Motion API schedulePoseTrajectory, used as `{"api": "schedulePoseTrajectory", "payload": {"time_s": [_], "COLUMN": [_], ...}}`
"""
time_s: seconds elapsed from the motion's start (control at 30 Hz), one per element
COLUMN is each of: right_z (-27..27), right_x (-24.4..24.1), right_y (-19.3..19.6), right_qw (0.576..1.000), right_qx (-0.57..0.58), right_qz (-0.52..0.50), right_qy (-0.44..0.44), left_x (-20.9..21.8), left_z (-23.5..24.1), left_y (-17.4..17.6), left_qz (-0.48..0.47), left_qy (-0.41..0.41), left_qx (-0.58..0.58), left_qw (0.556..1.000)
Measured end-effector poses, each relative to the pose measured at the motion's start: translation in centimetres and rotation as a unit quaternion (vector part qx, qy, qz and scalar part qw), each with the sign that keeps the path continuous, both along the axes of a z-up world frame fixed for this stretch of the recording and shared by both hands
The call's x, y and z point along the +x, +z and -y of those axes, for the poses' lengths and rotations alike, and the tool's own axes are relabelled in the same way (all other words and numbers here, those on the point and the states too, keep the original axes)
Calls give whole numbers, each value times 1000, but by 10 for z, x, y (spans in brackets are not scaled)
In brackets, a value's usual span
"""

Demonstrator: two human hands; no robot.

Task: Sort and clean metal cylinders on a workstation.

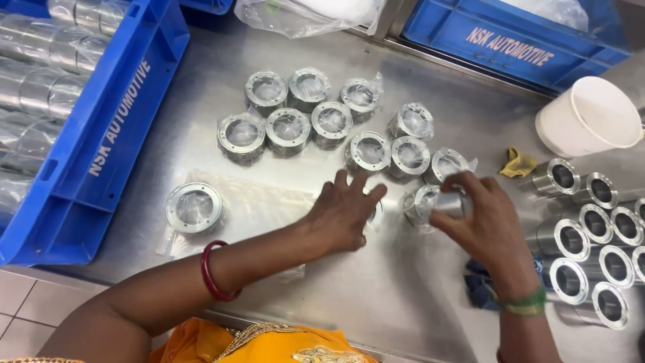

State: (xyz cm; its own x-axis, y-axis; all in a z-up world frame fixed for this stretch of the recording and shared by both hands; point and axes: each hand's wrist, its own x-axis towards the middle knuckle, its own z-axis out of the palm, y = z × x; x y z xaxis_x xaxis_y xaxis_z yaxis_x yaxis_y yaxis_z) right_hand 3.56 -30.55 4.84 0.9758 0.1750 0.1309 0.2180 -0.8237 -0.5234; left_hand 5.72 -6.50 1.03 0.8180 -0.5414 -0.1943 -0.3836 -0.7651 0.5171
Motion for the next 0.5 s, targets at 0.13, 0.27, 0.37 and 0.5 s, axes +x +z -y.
{"api": "schedulePoseTrajectory", "payload": {"time_s": [0.13, 0.27, 0.37, 0.5], "right_z": [-7, -18, -13, 4], "right_x": [18, 18, 16, 0], "right_y": [-12, -12, -20, -40], "right_qw": [983, 977, 980, 990], "right_qx": [-182, -203, -172, -130], "right_qz": [29, -63, -78, -54], "right_qy": [18, -12, -61, -27], "left_x": [-12, -16, -18, -19], "left_z": [7, 8, -4, -22], "left_y": [9, -3, 9, -17], "left_qz": [4, 12, -3, -27], "left_qy": [-26, -7, -11, 42], "left_qx": [17, 14, 5, -70], "left_qw": [1000, 1000, 1000, 996]}}
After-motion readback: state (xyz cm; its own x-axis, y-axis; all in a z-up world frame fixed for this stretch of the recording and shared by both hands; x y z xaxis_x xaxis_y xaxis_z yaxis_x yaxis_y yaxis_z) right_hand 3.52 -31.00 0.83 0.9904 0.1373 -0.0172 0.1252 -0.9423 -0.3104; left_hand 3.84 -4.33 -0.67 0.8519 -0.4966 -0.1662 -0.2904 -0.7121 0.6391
